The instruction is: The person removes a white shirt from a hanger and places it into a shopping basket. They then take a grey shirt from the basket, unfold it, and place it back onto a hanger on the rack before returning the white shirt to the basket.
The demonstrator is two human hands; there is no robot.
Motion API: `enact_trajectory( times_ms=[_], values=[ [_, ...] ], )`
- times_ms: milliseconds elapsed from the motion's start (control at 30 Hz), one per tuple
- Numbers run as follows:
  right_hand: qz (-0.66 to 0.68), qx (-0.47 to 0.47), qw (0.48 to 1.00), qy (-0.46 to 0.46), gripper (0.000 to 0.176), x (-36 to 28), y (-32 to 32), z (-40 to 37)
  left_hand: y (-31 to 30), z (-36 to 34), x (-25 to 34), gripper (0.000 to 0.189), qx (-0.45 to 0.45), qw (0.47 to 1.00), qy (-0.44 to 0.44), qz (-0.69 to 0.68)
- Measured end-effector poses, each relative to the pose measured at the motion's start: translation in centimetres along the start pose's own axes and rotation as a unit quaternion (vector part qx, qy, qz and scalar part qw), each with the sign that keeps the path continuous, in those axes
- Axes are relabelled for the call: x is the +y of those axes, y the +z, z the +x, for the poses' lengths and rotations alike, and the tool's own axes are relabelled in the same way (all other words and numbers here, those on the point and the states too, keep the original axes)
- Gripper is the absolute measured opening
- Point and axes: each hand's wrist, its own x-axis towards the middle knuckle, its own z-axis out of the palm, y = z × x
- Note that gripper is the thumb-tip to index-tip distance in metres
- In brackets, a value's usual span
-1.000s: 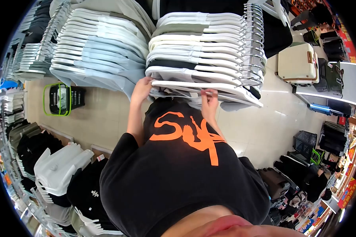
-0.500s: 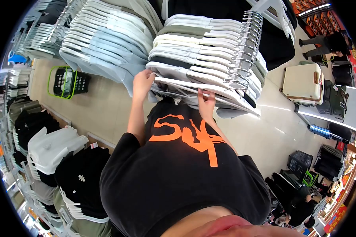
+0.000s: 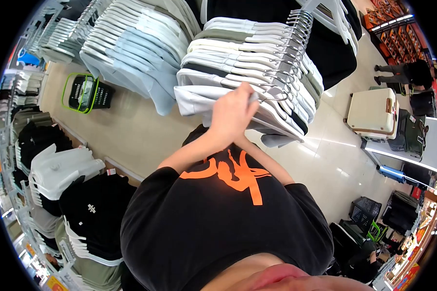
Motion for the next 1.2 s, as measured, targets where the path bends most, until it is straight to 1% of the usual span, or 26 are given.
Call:
enact_trajectory(
  times_ms=[67, 167, 267, 300, 400, 433, 533, 667, 733, 833, 867, 933, 1000, 1067, 1100, 1200],
  values=[
    [-0.003, -0.006, 1.0, -0.013, 0.022, -0.5, 0.6, -0.4, 0.9, -0.4, 1.0, 0.017, 0.027, 0.999, -0.004, 0.028],
    [-0.018, -0.022, 0.999, -0.028, 0.022, -0.7, 0.5, -1.0, 1.5, -1.2, 0.8, 0.018, 0.1, 0.993, 0.049, 0.047],
    [-0.028, -0.035, 0.998, -0.044, 0.021, -1.0, 0.3, -1.6, 2.0, -1.6, 1.1, 0.017, 0.153, 0.981, 0.066, 0.103],
    [-0.031, -0.04, 0.998, -0.049, 0.021, -1.1, 0.2, -1.6, 2.7, -1.6, 1.0, 0.017, 0.179, 0.976, 0.07, 0.099],
    [-0.041, -0.052, 0.996, -0.066, 0.021, -1.2, -0.1, -2.0, 3.8, -1.8, 0.5, 0.019, 0.161, 0.983, 0.065, 0.064],
    [-0.045, -0.055, 0.995, -0.075, 0.021, -1.3, -0.3, -2.2, 4.0, -2.0, 0.4, 0.025, 0.135, 0.987, 0.058, 0.063],
    [-0.064, -0.063, 0.991, -0.097, 0.021, -1.3, -0.9, -2.5, 4.4, -2.5, 1.8, 0.027, 0.163, 0.977, 0.107, 0.09],
    [-0.113, -0.077, 0.979, -0.149, 0.02, -1.4, -2.3, -2.5, 5.6, -2.6, 1.6, 0.028, 0.188, 0.974, 0.085, 0.098],
    [-0.172, -0.084, 0.962, -0.196, 0.02, -1.7, -4.0, -2.4, 5.5, -2.6, 2.0, 0.026, 0.182, 0.976, 0.078, 0.092],
    [-0.298, -0.103, 0.905, -0.287, 0.02, -1.8, -8.9, -1.9, 5.3, -2.7, 1.6, 0.026, 0.168, 0.978, 0.082, 0.093],
    [-0.335, -0.121, 0.882, -0.308, 0.02, -1.8, -11.0, -1.8, 5.2, -2.7, 1.6, 0.027, 0.165, 0.979, 0.081, 0.093],
    [-0.407, -0.188, 0.832, -0.327, 0.029, -1.2, -16.0, -1.2, 5.0, -2.7, 1.6, 0.027, 0.16, 0.979, 0.081, 0.092],
    [-0.537, -0.151, 0.781, -0.28, 0.025, -4.5, -18.5, -0.9, 4.8, -2.7, 1.4, 0.026, 0.158, 0.98, 0.081, 0.091],
    [-0.524, -0.207, 0.791, -0.24, 0.024, -2.8, -22.9, 0.0, 4.7, -2.8, 1.4, 0.025, 0.151, 0.981, 0.086, 0.09],
    [-0.516, -0.233, 0.795, -0.219, 0.024, -2.7, -24.1, 0.2, 4.7, -2.8, 1.2, 0.025, 0.137, 0.984, 0.075, 0.083],
    [-0.486, -0.218, 0.831, -0.16, 0.019, -2.6, -26.7, -0.5, 4.3, -2.7, 1.4, 0.025, 0.129, 0.986, 0.073, 0.083]
  ],
)
